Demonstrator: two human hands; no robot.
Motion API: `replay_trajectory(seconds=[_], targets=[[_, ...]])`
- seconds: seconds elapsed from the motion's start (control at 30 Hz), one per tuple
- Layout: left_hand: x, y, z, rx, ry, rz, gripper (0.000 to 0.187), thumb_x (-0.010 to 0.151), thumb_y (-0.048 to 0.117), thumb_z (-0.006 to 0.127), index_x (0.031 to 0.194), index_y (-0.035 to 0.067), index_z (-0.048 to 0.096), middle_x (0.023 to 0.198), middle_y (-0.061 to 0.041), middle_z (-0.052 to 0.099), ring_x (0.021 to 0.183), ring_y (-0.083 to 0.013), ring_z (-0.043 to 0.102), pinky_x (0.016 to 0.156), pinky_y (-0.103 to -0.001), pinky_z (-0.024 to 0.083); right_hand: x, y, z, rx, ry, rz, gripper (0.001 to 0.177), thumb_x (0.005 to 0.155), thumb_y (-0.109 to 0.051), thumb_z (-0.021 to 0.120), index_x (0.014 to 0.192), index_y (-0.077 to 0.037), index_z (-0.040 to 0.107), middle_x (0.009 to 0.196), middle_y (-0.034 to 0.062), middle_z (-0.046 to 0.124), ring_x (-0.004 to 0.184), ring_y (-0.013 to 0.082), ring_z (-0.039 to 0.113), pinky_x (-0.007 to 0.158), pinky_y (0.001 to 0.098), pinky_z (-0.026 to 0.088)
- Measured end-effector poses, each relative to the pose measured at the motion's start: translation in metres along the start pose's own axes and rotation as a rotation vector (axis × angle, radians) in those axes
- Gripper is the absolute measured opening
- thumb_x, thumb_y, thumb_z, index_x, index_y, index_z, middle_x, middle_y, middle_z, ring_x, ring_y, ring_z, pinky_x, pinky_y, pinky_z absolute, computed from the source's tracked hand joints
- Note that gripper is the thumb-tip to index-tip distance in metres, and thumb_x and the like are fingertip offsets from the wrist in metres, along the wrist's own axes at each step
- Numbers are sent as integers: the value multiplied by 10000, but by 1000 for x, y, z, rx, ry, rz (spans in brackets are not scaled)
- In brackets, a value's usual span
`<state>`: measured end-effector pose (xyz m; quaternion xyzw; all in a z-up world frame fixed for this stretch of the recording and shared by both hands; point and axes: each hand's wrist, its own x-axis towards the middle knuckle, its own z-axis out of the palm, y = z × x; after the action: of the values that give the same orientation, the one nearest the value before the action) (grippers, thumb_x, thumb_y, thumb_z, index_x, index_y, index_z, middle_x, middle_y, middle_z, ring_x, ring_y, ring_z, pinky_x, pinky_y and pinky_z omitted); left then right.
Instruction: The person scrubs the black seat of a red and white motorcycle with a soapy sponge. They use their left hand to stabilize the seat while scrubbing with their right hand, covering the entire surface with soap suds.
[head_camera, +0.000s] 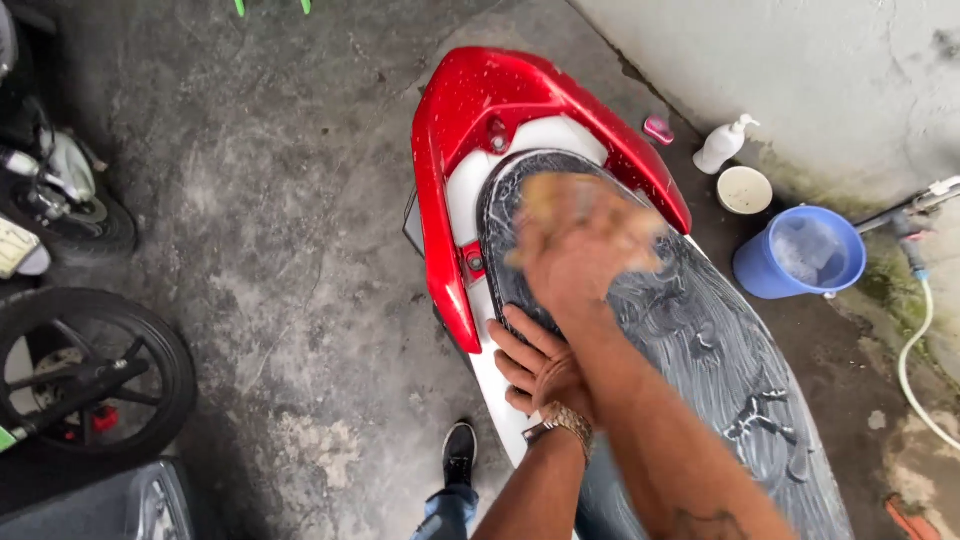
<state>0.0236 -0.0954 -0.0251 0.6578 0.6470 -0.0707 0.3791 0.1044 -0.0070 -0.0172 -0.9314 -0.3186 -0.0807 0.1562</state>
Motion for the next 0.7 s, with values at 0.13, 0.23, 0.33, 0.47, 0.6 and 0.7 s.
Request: replay_trajectory(seconds=[0.13,0.23,0.33,0.47,0.6,0.7], targets=[[-32,29,-40,83,-144,-74,1264,724,502,713,1387,127,-296,1468,-167,-252,1341,-399,-107,1046,-534,98,12,4,-23,334,261,-725,425,800,-598,518,1140,-351,579,1267,-3,448,1145,288,385,928,531,267],[3,17,29,274,836,7,819,768,372,516,1431,169,81,1472,-153,133,1189,-332,352,797,-478,345,20,-2,-18,156,493,-308,408,799,-573,546,1091,-291,588,1178,51,474,1088,317,416,821,500,323],[-23,17,-5,256,824,23,692,825,221,454,1418,139,107,1450,-153,180,1200,-324,345,800,-451,355,3,10,-20,252,282,-313,466,801,-623,497,1177,-350,531,1259,43,418,1165,369,347,882,637,254],[-33,26,-39,73,57,15,1474,453,356,906,1387,79,-200,1439,-238,-119,1303,-431,30,980,-561,194,-2,43,-30,146,271,-167,486,781,-602,507,1188,-338,532,1227,50,448,1132,351,406,877,568,302],[-46,39,-71,22,-159,-27,1459,533,432,867,1350,71,-285,1414,-230,-232,1315,-421,-55,1025,-547,146,-26,68,-52,149,141,-211,452,804,-617,445,1181,-378,517,1270,3,385,1164,324,354,913,546,265],[-48,37,-70,12,-143,-11,1462,540,459,861,1354,66,-288,1415,-233,-238,1311,-437,-67,1019,-564,127,-21,104,-43,-21,217,22,450,813,-509,504,1179,-253,557,1089,156,495,925,433,532,721,557,419]])
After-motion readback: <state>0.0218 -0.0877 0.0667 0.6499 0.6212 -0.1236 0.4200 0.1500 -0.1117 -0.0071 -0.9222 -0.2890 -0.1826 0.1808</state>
